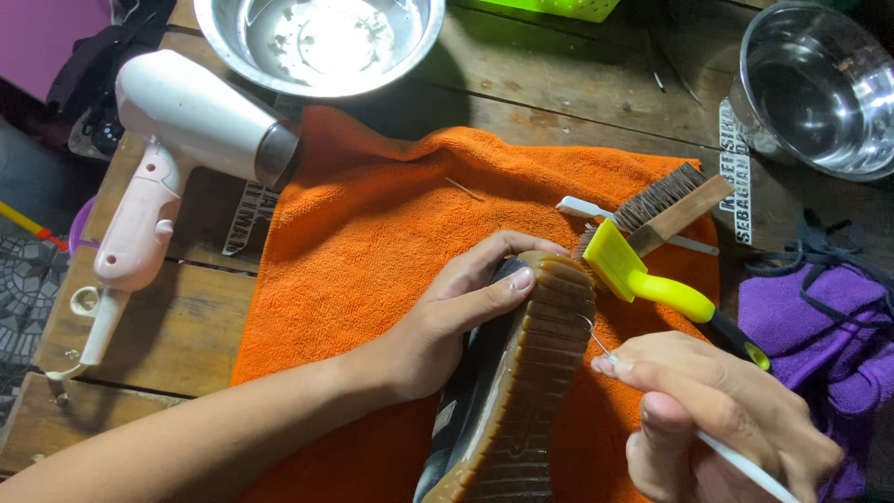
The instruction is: The person cleans the sole of a brown shoe using a small metal pick to remove debris from the treads. They then use a yellow brush to scrub the sole, occasionally dipping the brush into a metal bowl containing a white substance. The shoe is held over an orange towel on a wooden table.
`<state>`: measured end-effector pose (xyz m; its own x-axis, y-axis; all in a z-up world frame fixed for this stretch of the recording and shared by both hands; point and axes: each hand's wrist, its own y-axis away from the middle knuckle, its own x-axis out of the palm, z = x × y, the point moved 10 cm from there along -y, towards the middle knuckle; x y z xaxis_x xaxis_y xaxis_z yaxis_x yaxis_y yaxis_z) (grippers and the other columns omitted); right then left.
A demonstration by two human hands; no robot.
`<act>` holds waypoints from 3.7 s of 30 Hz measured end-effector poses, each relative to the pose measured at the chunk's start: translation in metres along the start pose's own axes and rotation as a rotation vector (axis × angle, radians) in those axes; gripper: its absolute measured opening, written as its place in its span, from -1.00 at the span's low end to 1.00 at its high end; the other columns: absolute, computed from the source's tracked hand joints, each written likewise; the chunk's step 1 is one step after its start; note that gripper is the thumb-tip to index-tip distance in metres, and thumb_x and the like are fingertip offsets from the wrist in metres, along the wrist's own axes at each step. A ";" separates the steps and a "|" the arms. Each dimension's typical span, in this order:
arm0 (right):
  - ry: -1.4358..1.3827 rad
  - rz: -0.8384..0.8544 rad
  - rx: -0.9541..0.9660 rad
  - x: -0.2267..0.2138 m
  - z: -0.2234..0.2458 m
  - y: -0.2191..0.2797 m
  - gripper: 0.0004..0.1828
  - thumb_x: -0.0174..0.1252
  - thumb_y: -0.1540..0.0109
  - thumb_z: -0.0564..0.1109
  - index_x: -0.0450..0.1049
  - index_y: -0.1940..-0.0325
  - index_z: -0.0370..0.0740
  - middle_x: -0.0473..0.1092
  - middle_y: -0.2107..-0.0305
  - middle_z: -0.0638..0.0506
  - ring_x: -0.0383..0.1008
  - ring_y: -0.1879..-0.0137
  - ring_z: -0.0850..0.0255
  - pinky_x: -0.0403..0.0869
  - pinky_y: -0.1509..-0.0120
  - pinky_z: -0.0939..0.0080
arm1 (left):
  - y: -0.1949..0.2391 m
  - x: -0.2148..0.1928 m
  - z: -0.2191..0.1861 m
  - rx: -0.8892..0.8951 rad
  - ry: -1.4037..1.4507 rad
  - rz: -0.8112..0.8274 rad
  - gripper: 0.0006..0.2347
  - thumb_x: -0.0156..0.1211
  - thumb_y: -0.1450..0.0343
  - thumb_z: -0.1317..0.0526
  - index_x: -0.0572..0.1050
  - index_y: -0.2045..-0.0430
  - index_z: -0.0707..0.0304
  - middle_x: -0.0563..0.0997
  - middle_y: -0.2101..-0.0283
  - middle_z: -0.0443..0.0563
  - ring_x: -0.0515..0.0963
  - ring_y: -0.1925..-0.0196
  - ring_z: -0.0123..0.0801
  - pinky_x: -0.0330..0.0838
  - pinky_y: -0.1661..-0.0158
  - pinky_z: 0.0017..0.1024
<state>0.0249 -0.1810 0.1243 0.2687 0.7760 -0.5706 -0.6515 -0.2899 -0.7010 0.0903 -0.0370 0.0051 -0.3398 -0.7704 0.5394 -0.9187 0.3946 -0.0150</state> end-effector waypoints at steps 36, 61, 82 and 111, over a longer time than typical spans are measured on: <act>0.254 -0.010 -0.208 0.009 0.030 0.032 -0.69 -0.01 -0.56 -0.32 0.57 0.14 -0.56 0.65 0.30 -0.28 0.76 0.22 -0.10 0.66 0.05 0.07 | -0.015 -0.018 0.012 0.154 -0.196 -0.116 -0.62 0.15 -0.52 -0.04 0.66 0.00 0.25 0.78 -0.10 0.00 0.67 -0.16 -0.41 0.47 -0.24 -0.37; -0.157 -0.094 0.251 -0.002 -0.017 0.002 -0.60 -0.02 -0.54 -0.37 0.33 0.39 -0.63 0.46 0.42 -0.49 0.64 0.42 -0.21 0.76 0.27 -0.08 | -0.011 -0.008 0.013 0.109 0.016 0.013 -0.61 0.19 -0.55 -0.02 0.59 -0.07 0.33 0.73 -0.03 0.06 0.68 -0.05 -0.40 0.55 -0.17 -0.37; 0.113 -0.208 0.107 -0.010 0.009 0.025 -0.56 -0.01 -0.49 -0.21 0.54 0.36 -0.57 0.59 0.40 -0.39 0.72 0.38 -0.09 0.60 0.26 0.15 | -0.007 -0.004 0.001 0.154 0.012 0.050 -0.59 0.18 -0.55 -0.01 0.59 -0.14 0.35 0.72 -0.13 0.08 0.66 -0.19 -0.35 0.48 -0.30 -0.34; -0.135 -0.296 0.400 -0.002 -0.015 0.047 -0.60 0.04 -0.48 -0.11 0.55 0.08 -0.61 0.59 0.28 -0.45 0.46 0.47 0.07 0.41 0.30 0.21 | -0.005 -0.009 -0.001 0.115 -0.007 -0.005 -0.59 0.14 -0.55 0.00 0.58 -0.15 0.34 0.70 -0.13 0.05 0.65 -0.18 -0.37 0.46 -0.29 -0.37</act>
<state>0.0043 -0.2049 0.0860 0.4058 0.8655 -0.2936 -0.7890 0.1696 -0.5904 0.0986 -0.0316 0.0014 -0.3362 -0.7760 0.5336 -0.9373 0.3311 -0.1090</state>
